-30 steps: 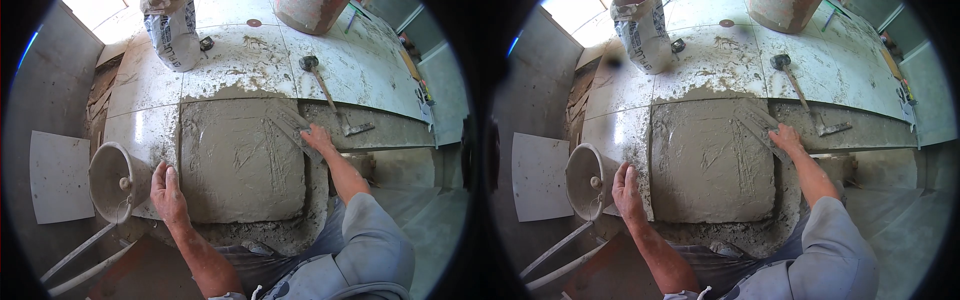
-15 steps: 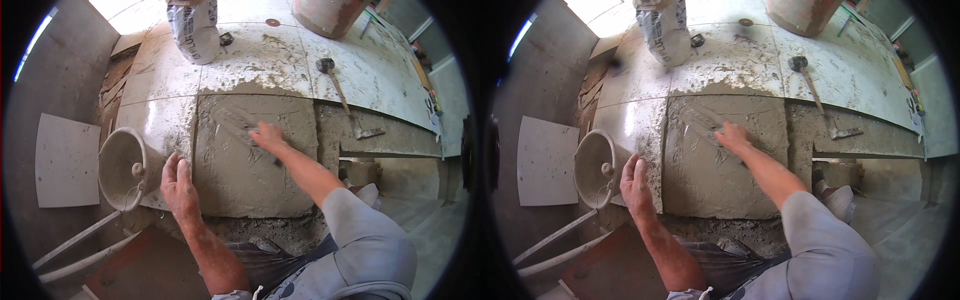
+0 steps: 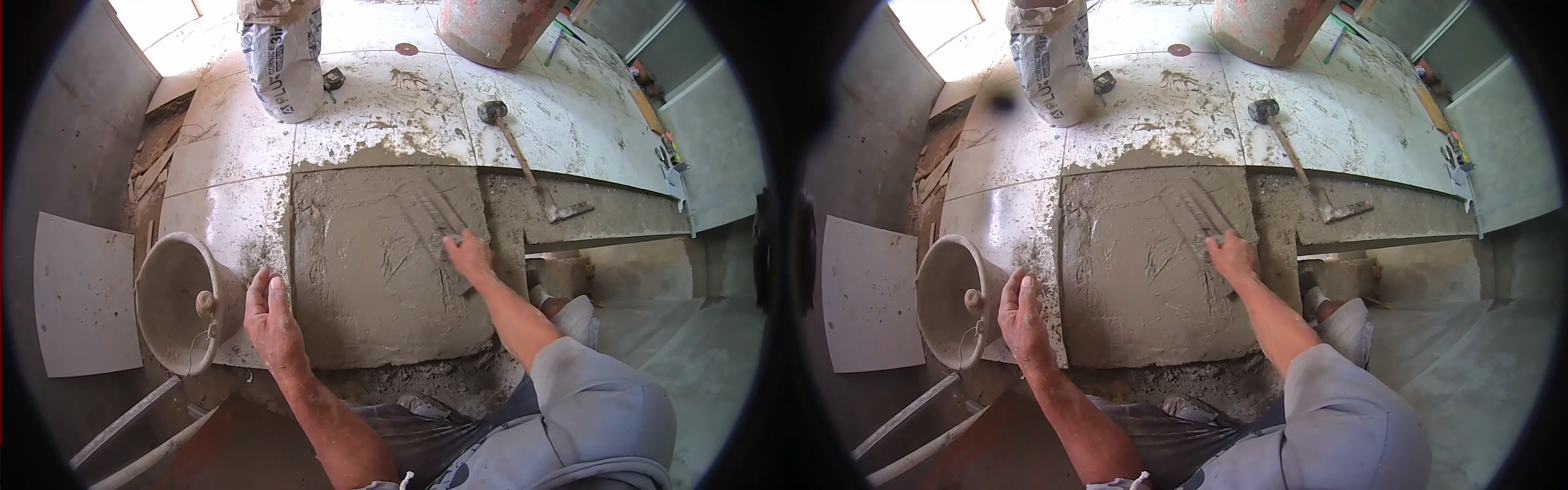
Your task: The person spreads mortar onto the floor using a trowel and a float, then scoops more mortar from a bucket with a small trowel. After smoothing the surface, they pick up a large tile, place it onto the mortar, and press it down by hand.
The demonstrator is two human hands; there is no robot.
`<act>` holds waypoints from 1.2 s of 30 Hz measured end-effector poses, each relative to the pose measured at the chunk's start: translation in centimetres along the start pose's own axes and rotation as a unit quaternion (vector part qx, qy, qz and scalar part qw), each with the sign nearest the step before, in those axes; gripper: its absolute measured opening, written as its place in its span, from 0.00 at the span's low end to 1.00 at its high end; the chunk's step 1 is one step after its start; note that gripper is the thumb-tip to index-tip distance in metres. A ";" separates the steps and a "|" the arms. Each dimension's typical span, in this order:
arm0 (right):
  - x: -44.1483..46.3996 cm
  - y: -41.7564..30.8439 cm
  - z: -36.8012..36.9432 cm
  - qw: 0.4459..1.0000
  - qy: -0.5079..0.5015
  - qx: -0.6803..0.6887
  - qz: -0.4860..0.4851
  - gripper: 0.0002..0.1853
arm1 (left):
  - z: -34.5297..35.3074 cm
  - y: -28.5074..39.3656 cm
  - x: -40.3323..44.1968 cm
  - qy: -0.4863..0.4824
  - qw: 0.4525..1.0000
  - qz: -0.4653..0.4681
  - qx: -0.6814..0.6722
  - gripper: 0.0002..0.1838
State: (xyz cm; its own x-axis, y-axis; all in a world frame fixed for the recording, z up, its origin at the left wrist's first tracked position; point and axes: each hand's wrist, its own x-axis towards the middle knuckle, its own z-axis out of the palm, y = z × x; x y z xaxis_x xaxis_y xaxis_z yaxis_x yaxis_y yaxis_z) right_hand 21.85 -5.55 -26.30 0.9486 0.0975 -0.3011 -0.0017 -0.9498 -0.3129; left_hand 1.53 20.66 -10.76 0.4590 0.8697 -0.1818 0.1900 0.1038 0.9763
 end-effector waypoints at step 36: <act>-2.7 -11.5 5.6 0.953 -0.153 -0.100 -0.243 0.28 | -3.7 2.4 -1.9 0.042 0.997 0.008 -0.063 0.20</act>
State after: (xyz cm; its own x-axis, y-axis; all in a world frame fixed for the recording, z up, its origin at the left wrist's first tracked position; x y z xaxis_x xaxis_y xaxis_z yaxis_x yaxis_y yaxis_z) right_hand 17.53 6.79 -26.92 0.6852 0.5932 -0.4226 0.5036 -0.8050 -0.3136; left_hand -2.06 21.04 -7.69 0.3864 0.9081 -0.1612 0.0698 0.1455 0.9869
